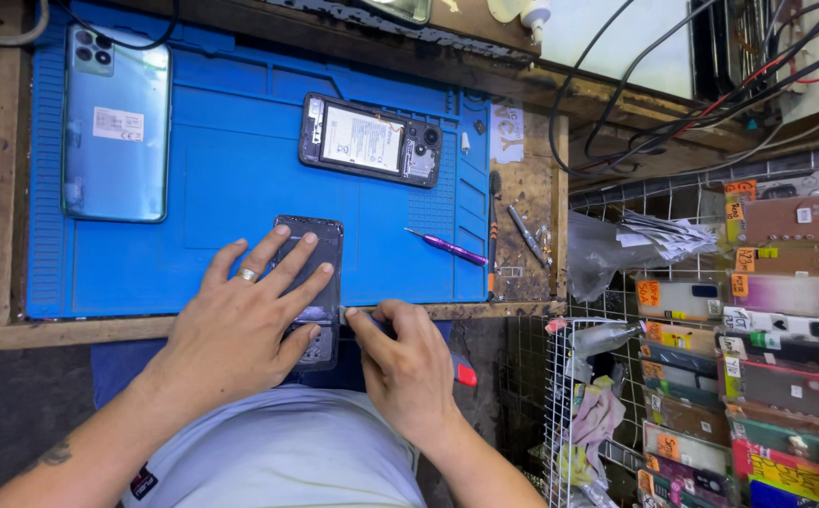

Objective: The person prepares a mobile phone case by using a tool to clear debris and scraping away adhesive residue from the inner surface.

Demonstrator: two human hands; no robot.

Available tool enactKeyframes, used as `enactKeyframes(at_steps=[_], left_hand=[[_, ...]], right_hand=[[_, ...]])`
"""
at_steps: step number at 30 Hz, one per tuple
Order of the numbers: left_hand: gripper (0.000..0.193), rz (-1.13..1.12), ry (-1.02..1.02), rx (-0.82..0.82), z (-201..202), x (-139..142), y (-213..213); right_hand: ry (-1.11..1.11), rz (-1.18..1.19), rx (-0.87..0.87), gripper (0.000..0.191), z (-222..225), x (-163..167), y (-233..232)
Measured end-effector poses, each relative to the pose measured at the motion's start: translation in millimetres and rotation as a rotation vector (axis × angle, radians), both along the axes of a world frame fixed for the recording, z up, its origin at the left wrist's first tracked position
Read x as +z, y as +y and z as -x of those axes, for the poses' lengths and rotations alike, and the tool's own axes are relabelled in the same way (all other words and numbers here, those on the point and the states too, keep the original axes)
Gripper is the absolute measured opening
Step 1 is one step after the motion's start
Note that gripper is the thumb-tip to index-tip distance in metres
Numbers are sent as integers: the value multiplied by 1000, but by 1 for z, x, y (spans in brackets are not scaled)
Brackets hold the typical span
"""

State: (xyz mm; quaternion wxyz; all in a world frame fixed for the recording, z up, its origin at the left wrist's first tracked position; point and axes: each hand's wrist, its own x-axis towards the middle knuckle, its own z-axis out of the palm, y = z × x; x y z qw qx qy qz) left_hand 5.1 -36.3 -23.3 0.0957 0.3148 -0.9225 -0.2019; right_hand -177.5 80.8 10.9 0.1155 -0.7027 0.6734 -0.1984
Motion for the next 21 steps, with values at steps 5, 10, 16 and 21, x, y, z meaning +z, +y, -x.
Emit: enactKeyframes(at_steps=[5,10,16,21], left_hand=[[68,-8,-2,-4,-1,1,1],[67,-5,17,-1,-1,1,0],[67,-8,-1,-3,-1,2,-2],[68,-28,-12,-6,-1,3,-2]], right_hand=[[-25,-24,26,45,-3,4,4],[-19,-64,26,46,-1,4,-5],[15,-15,9,40,1,2,-9],[8,97,-138,32,26,-9,-18]])
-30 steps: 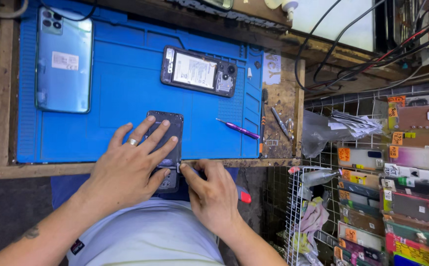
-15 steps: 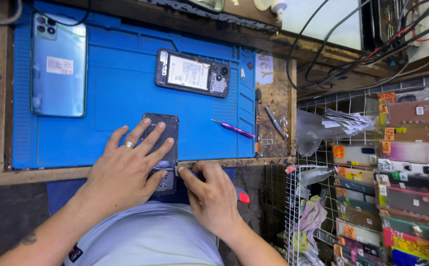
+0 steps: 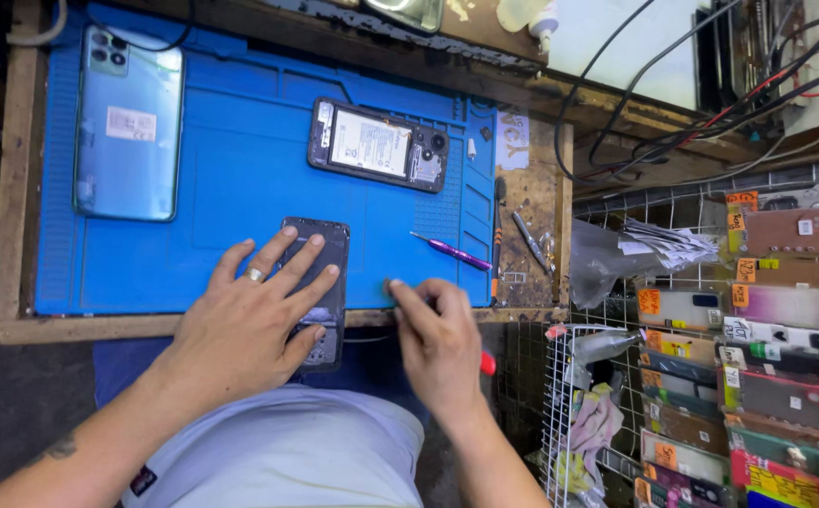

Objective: The person prepares a mobile phone case by using a tool to clear debris and scraping away adhesive residue from the inner surface.

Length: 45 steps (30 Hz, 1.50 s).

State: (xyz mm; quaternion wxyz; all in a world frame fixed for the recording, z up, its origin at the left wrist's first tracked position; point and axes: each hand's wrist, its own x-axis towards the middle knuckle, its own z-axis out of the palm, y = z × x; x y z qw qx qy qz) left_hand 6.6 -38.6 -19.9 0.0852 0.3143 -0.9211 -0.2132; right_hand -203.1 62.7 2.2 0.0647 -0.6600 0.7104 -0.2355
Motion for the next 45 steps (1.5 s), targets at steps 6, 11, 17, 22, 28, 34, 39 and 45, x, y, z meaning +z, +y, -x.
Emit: enactKeyframes(at_steps=[6,11,17,22,28,34,39,45], left_hand=[[69,20,7,12,0,0,2],[68,33,14,27,-1,-2,3],[67,34,31,19,0,-5,3],[67,24,2,18,0,-5,2],[67,20,19,18,-1,-3,1],[65,11,36,24,-4,-4,2],[67,10,29,21,-2,-5,1],[67,20,34,18,-1,-6,2]], right_hand=[[257,139,133,41,33,-4,-20],[59,108,207,32,7,-2,-12],[-34,16,276,23,-25,-3,-12],[157,-35,364,16,-28,-1,-21],[165,-34,434,21,-26,-9,-31],[11,72,239,17,-4,-22,-33],[-288,7,58,10,14,-13,-11],[-229,56,257,15,-10,-7,6]])
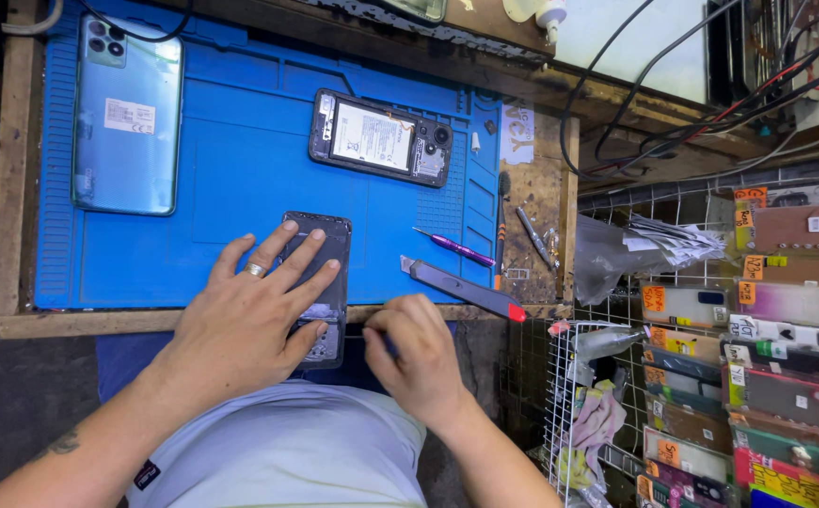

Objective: The person prepares a mobile phone case by using a tool to clear debris and scraping away adhesive residue from the inner surface.

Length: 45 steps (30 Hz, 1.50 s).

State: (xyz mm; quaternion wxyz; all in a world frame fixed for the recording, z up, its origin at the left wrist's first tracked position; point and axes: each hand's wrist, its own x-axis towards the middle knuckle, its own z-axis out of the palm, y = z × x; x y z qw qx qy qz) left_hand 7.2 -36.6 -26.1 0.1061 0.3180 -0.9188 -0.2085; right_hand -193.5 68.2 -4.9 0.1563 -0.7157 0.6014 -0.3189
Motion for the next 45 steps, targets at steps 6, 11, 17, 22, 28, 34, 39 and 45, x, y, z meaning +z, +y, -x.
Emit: enactKeyframes(at_steps=[6,11,17,22,28,34,39,45], left_hand=[[66,4,9,-3,0,-1,1],[66,-2,-17,-5,-2,0,1],[67,10,12,-17,-2,2,0],[64,37,60,-24,-6,5,1],[67,60,38,-44,-1,6,0],[70,63,11,-52,4,9,1],[66,74,36,-68,2,9,3],[66,70,54,-77,0,7,4]], right_hand=[[199,51,105,19,-17,1,-11],[388,61,226,17,-17,-1,-19],[221,76,139,20,-4,-8,-27],[-68,-71,-76,20,27,0,9],[-203,-198,-317,13,77,-3,71],[-327,-30,-576,8,136,-19,117],[-269,-67,-712,15,135,-30,109],[-80,-24,-527,20,94,2,74]])
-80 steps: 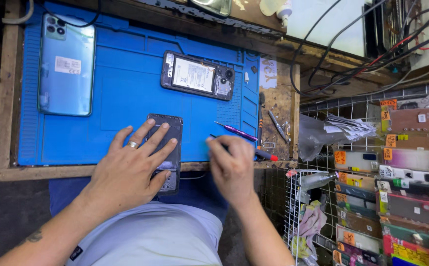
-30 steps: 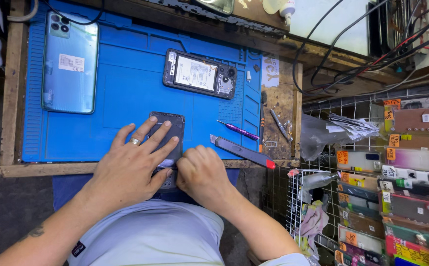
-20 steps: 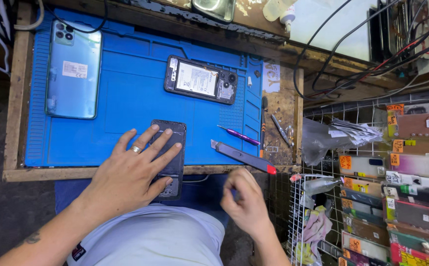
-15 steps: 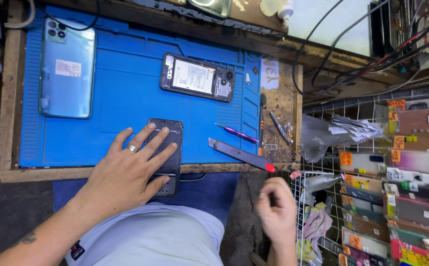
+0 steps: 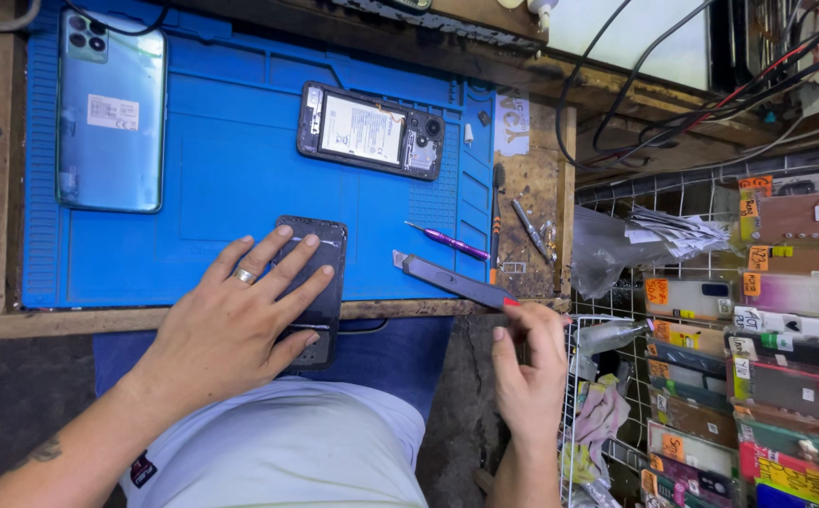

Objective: The person prepares a mobile phone case by using a tool to clear debris and scraping away adhesive residue from the inner surface.

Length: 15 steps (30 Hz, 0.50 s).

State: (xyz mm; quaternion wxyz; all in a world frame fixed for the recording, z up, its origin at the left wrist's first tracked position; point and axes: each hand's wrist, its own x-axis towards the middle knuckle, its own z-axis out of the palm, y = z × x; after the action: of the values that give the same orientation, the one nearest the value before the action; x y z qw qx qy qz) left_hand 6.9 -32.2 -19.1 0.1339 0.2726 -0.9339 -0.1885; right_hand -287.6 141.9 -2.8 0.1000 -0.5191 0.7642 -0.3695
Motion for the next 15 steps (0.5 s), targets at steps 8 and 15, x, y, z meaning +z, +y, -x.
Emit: enactKeyframes(at_steps=[8,15], left_hand=[[66,16,25,8,0,-1,1],[63,77,61,-41,-3,0,5]], right_hand=[[-147,-83,303,17,-59,10,-40],[-209,-64,332,23,-82,4,-83]])
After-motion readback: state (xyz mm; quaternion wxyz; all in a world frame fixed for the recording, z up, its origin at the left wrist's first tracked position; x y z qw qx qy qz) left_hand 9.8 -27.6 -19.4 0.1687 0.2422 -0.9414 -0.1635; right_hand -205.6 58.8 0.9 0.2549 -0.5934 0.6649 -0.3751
